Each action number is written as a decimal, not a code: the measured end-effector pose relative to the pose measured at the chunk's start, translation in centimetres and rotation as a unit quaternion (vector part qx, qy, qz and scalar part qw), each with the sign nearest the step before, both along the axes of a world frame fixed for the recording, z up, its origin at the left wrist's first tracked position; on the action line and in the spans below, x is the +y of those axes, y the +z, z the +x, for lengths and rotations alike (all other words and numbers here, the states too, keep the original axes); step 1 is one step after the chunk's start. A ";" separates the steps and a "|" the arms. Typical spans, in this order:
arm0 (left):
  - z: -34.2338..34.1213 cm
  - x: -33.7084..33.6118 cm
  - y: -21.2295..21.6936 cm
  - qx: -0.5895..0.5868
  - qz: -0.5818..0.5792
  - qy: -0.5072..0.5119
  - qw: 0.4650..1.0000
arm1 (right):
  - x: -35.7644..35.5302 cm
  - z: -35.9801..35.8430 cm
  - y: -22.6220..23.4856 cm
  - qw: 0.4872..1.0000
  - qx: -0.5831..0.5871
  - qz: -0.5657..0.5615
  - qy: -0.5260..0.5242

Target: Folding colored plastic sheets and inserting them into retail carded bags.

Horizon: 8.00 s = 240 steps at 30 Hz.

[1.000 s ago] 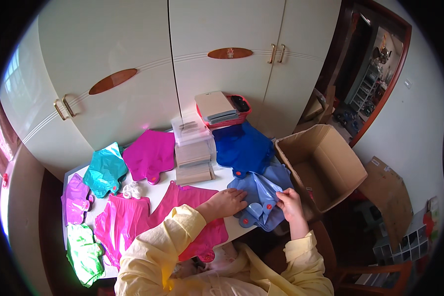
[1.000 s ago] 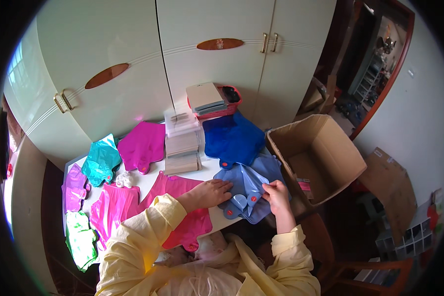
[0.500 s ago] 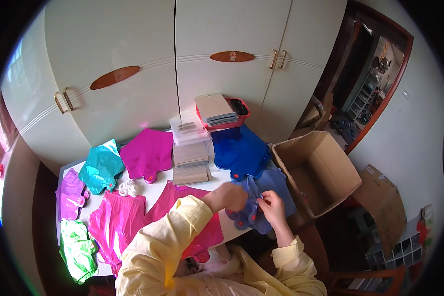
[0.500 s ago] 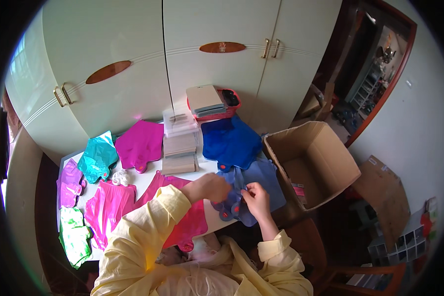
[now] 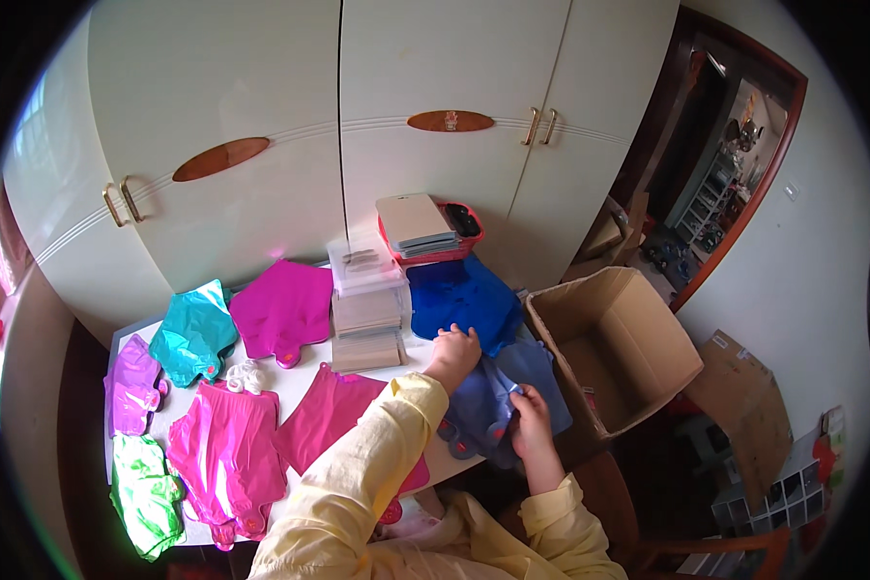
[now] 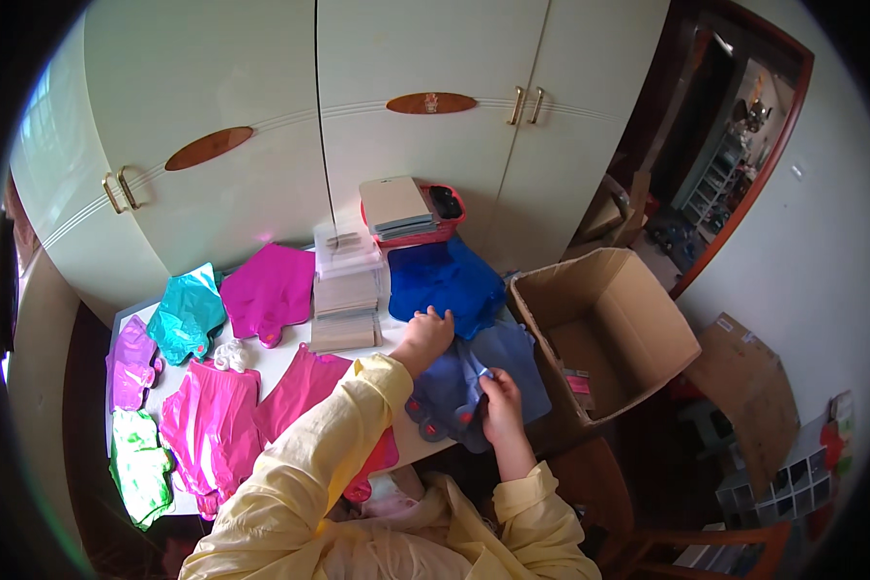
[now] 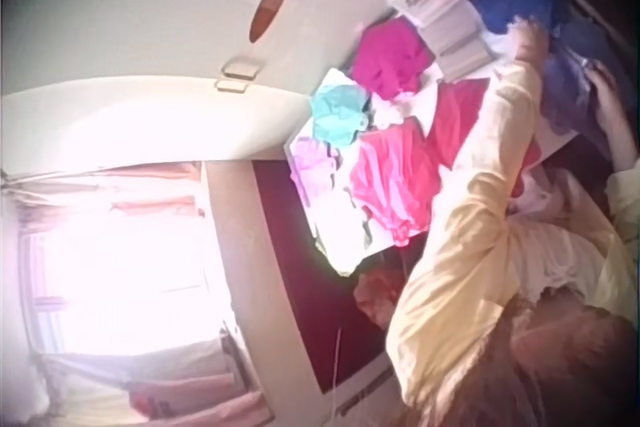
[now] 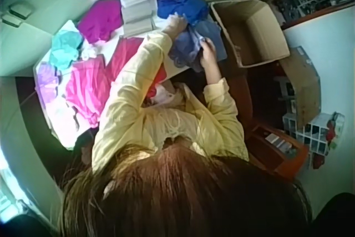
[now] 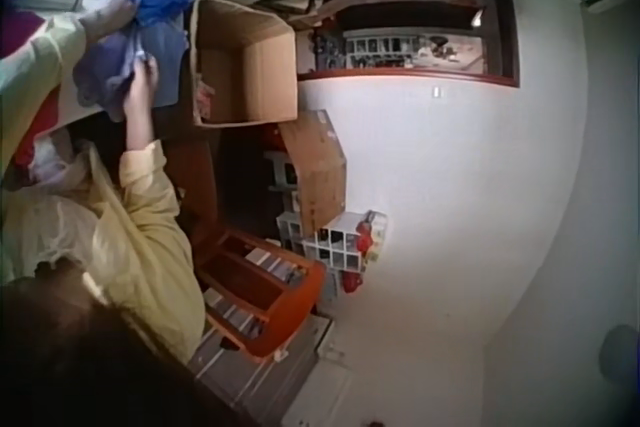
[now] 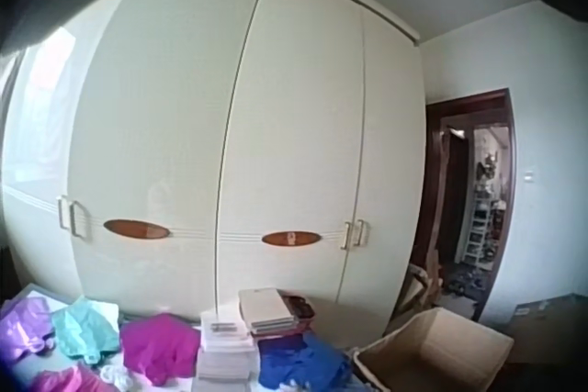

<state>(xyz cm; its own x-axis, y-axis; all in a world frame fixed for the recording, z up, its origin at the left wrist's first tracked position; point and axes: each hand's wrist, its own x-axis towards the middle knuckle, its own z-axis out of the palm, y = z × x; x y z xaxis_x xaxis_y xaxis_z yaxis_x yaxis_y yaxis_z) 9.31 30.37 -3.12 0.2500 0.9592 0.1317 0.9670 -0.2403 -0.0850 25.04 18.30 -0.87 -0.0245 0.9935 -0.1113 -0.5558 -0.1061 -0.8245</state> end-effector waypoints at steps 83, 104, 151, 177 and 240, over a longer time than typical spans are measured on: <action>-8.2 -6.2 9.3 -0.016 0.040 -0.156 0.987 | -0.4 -8.9 3.4 0.529 -0.803 0.267 0.061; 1.9 9.5 4.8 0.191 0.044 -0.257 0.946 | -0.9 -8.8 0.8 0.554 -0.759 0.342 0.012; -8.3 -10.7 7.4 -0.153 -0.044 -0.293 0.943 | 0.0 -6.6 1.2 0.872 -0.473 0.121 0.008; -5.6 -12.1 6.9 0.045 -0.073 -0.340 0.936 | 1.9 20.8 10.5 0.862 -0.183 0.264 -0.393; -8.5 -2.1 6.7 0.044 -0.100 -0.106 0.988 | 24.3 4.3 2.0 0.983 -0.122 -0.023 -0.134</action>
<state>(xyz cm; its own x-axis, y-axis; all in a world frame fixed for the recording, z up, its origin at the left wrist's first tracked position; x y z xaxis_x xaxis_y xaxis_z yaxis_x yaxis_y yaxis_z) 0.77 28.29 3.55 0.4506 0.8885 -0.0870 0.8837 -0.4578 -0.0976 29.31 42.63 1.16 0.2704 0.9544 -0.1263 -0.3545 -0.0233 -0.9348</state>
